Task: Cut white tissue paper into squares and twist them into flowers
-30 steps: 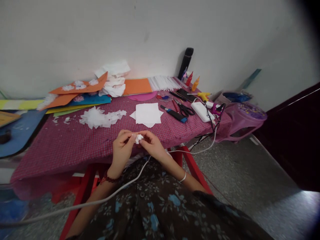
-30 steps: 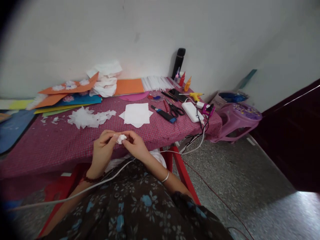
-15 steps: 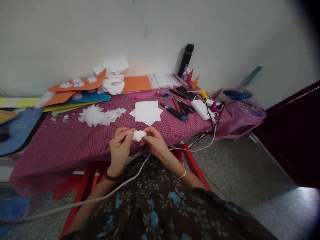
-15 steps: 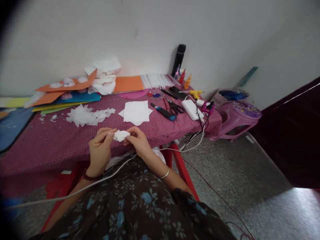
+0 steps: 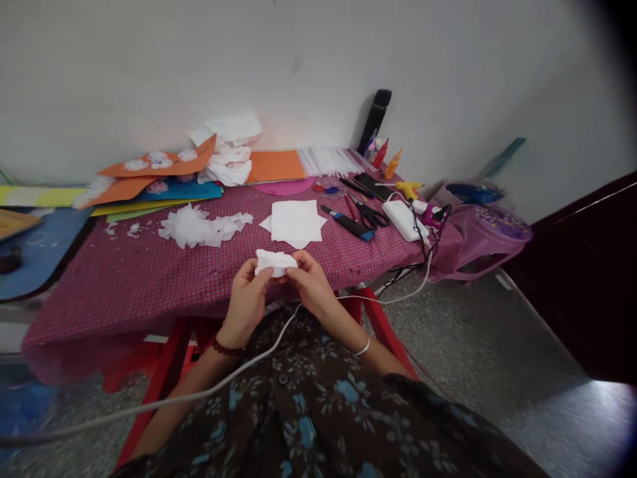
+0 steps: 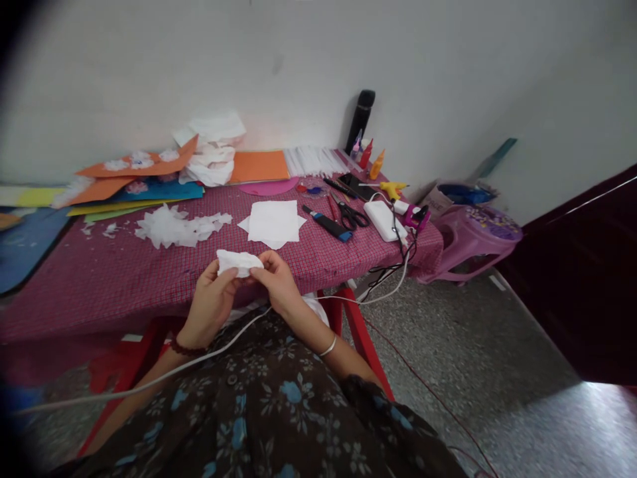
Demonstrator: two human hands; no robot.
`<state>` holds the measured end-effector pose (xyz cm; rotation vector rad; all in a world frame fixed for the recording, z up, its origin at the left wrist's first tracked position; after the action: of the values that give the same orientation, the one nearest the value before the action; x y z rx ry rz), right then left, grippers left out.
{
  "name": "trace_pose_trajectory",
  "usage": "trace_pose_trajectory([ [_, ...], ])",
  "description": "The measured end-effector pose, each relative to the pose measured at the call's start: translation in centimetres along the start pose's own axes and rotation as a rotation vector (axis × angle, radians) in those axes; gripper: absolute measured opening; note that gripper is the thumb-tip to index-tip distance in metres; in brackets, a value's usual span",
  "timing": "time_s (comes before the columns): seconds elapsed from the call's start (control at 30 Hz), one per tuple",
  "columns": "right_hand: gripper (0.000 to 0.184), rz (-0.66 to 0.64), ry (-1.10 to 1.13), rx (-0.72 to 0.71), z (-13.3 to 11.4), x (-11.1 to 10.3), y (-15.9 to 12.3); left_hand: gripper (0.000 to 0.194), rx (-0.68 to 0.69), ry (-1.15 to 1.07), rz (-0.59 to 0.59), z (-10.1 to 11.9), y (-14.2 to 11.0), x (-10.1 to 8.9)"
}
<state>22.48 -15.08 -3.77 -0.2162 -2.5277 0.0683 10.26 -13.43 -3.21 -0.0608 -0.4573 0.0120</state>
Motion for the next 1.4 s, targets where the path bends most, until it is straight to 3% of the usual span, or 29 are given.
trace_pose_trajectory([
  [0.1,0.033,0.017,0.215,0.205,0.8,-0.2,0.4,0.024,-0.01,-0.035,-0.007,0.2,0.5,-0.4],
  [0.17,0.031,0.047,0.285,0.264,1.1,-0.6,0.8,0.026,-0.017,-0.047,0.023,0.4,0.8,-0.7],
  [0.27,0.028,0.106,0.306,0.216,0.9,-1.5,1.5,0.03,0.0,-0.053,0.091,0.8,0.9,-1.3],
  [0.33,0.026,0.112,0.284,0.132,0.4,-2.0,1.7,0.03,0.019,-0.032,0.078,1.2,0.7,-1.5],
  [0.4,0.025,0.038,0.218,0.073,-0.2,-1.9,1.5,0.027,0.045,0.026,0.02,1.5,0.5,-1.6],
  [0.5,0.042,-0.2,0.038,0.099,-0.3,-0.8,0.7,0.022,0.12,0.224,-0.069,1.7,0.2,-1.6],
  [0.57,0.044,-0.275,-0.087,0.091,0.0,-0.1,0.2,0.02,0.184,0.351,-0.099,1.7,0.2,-1.6],
  [0.67,0.04,-0.176,-0.126,0.086,0.5,-0.1,0.3,0.023,0.197,0.343,-0.076,1.4,0.4,-1.7],
  [0.8,0.048,0.017,0.104,0.143,0.6,-1.0,1.2,0.036,0.187,0.237,0.027,1.6,0.9,-2.2],
  [0.93,0.048,0.116,0.183,0.021,-0.5,-1.6,1.6,0.037,0.204,0.166,0.072,1.9,1.1,-2.5],
  [1.1,0.039,0.092,0.021,-0.1,-0.6,-0.4,0.6,0.045,-0.063,0.038,-0.051,-0.1,0.0,-0.7],
  [1.2,0.036,0.061,-0.012,-0.139,-0.9,-0.2,0.5,0.036,-0.086,0.027,0.098,-0.1,-0.5,-0.6],
  [1.3,0.034,0.145,0.048,-0.227,-2.4,-1.4,1.1,0.033,0.001,0.026,0.266,1.4,-0.2,-1.7],
  [1.4,0.033,0.174,0.058,-0.28,-4.1,-2.9,1.6,0.03,0.017,0.088,0.278,2.7,0.2,-2.6],
])
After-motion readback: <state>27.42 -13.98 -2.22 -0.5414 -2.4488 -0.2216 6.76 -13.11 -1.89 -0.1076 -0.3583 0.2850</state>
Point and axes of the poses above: each hand's wrist, its own y-axis towards the middle knuckle, its own x-axis out of the palm, z = x × y, the point moved 4 cm from there along y, towards the middle knuckle, and after that the axes turned 5 degrees about z, right-handed, at the moved point
